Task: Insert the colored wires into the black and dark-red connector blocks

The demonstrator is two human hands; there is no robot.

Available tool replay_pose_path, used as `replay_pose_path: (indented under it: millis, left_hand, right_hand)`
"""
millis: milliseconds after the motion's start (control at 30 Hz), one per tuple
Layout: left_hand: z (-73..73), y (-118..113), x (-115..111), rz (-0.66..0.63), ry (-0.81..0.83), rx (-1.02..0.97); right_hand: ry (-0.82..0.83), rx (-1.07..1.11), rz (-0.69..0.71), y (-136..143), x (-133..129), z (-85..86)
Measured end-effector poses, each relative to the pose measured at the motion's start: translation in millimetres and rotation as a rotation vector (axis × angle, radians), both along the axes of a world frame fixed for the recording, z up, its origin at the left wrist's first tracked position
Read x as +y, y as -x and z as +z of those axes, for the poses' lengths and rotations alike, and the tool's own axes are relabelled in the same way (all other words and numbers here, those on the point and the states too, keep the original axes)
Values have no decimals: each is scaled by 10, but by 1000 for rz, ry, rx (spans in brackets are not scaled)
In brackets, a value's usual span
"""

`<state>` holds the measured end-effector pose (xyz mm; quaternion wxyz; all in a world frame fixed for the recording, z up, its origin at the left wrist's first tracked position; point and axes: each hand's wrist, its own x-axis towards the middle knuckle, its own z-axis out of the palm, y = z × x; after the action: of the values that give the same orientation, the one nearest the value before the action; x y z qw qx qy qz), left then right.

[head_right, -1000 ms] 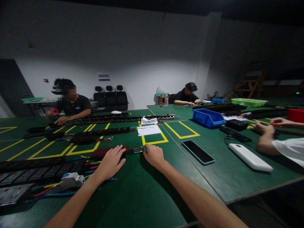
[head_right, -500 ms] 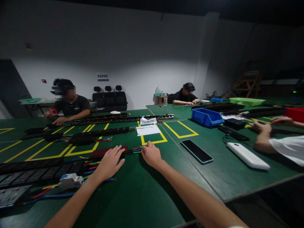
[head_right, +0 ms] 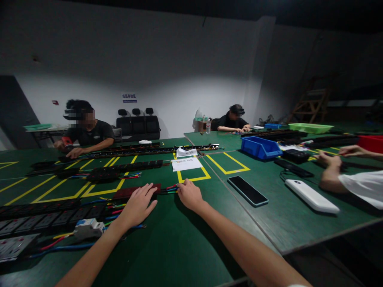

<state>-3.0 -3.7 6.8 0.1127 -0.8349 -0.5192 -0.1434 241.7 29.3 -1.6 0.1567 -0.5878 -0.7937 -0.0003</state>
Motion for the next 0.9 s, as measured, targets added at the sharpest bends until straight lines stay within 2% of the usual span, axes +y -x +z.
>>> replay_pose_path:
  millis: [567, 900]
  left_hand:
    - [33, -26, -22, -8, -44, -12]
    - [25, -27, -16, -12, -33, -51]
  right_hand:
    - [-8, -9, 45, -5, 11, -25]
    - [-71, 21, 42, 16, -41, 3]
